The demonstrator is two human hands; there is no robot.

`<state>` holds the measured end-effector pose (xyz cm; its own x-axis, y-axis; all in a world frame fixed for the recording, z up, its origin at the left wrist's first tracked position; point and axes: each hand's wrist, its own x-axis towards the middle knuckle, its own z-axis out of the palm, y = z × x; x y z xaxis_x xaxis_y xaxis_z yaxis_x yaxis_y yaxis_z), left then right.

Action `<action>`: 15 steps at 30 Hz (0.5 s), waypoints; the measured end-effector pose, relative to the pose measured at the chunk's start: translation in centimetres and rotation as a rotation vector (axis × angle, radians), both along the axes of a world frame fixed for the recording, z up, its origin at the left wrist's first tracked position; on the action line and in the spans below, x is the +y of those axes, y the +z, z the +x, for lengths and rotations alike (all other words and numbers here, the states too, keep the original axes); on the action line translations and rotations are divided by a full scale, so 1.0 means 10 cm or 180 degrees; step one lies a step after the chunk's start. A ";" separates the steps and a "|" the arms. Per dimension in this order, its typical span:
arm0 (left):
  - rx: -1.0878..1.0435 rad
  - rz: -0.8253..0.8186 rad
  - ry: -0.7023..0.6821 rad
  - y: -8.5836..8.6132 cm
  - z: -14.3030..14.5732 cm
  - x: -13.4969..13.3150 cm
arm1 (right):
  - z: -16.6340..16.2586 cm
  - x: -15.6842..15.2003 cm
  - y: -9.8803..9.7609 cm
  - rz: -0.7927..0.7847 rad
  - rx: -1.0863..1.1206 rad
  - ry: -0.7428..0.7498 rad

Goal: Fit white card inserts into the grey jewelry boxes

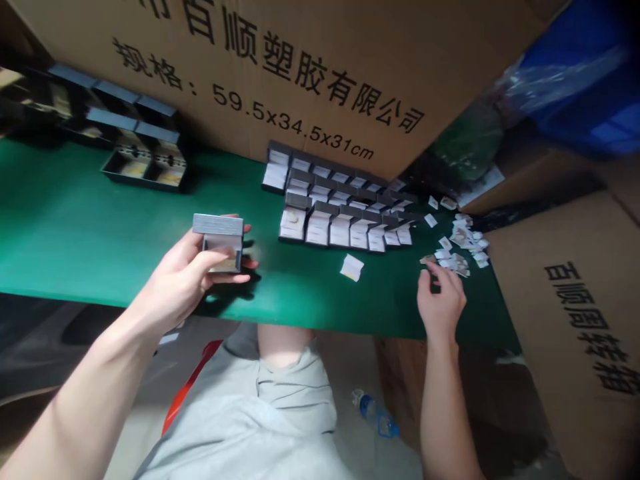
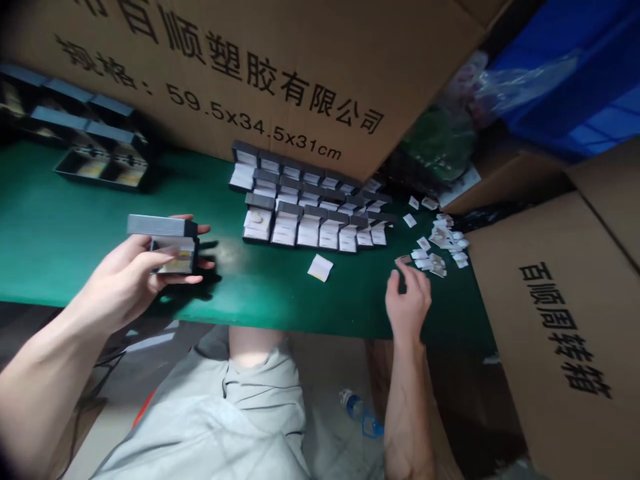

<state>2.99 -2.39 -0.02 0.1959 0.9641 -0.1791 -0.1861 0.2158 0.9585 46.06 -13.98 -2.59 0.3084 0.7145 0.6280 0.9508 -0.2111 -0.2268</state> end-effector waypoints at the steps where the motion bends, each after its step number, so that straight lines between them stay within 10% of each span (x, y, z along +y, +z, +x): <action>1: 0.0016 0.0014 0.0011 0.00 0.01 0.01 | 0.20 -0.02 -0.03 -0.0049 0.0040 -0.0299; 7: 0.0061 -0.0117 0.0209 0.07 0.05 0.01 | 0.95 0.08 -0.16 -0.0792 0.0394 -0.1193; 15: -0.0057 -0.0294 0.0329 0.08 0.05 0.02 | 0.99 0.30 -0.19 -0.0675 -0.0038 -0.0831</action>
